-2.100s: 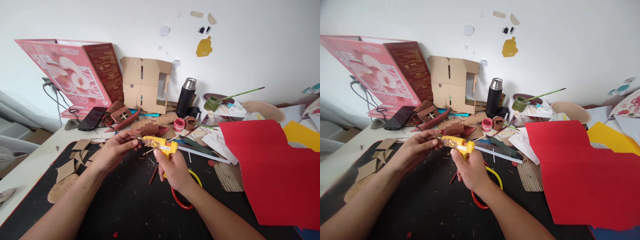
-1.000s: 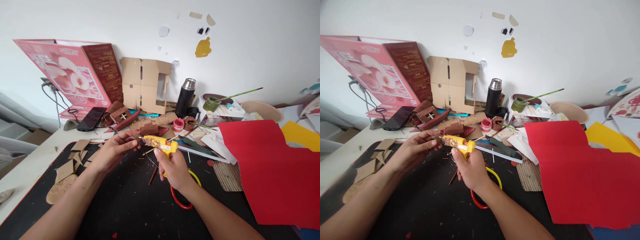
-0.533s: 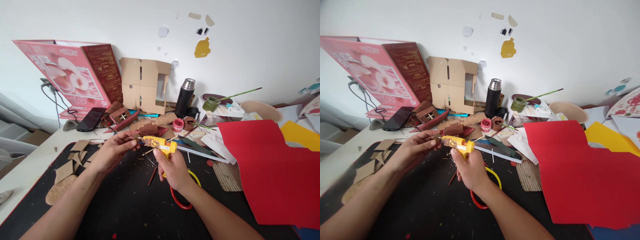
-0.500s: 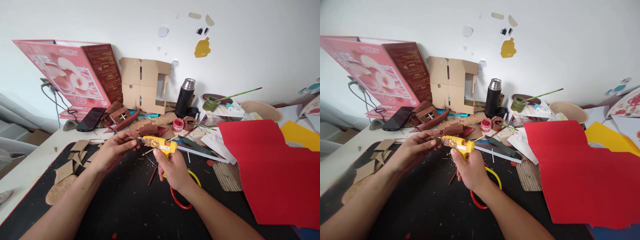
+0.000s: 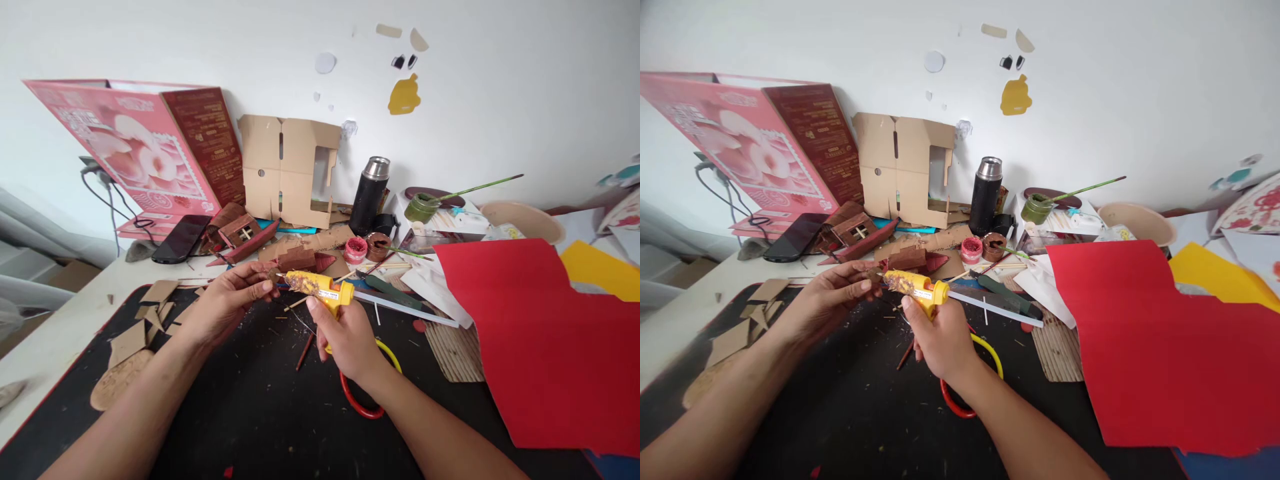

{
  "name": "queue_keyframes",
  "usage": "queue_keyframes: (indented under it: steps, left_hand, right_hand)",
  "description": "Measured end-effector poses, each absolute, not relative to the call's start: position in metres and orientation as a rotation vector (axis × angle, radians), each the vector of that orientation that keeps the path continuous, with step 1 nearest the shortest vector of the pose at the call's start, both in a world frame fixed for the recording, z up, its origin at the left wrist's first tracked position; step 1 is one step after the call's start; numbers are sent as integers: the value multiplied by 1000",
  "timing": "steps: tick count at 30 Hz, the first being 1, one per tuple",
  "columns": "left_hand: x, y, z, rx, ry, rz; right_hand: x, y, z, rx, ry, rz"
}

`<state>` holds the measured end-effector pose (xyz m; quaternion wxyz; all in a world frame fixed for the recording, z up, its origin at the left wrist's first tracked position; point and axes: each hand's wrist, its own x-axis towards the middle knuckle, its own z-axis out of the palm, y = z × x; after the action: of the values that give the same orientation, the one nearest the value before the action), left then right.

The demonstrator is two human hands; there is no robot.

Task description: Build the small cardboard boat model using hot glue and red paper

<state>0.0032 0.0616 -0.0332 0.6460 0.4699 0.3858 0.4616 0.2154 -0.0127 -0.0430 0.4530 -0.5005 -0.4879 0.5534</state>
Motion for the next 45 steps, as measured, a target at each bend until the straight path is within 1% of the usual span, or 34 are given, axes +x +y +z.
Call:
queue_keyframes:
  steps: [20,34,37,41,43,45]
  left_hand:
    - [6,63,-31,1085,934,1071]
    - [5,60,-31,1441,1149,1129]
    - [-1,64,-31,1440,1222,1203]
    - [-11,73,-30,1256,1225,1447]
    - [-14,77,-26,1180,1185,1563]
    - [-16,80,-21,1133,1143,1640]
  right_hand:
    - [216,-13,-45,-1272,-1258,1359]
    - [217,-11,-52,-1285,-1340,1278]
    - [217,-10,-54,-1309,-1347,1263]
    - [219,-12,-55,-1334,-1370,1239]
    - [220,-15,-55,-1354,-1470,1168]
    - [219,-18,-52,-1380,-1627,1014]
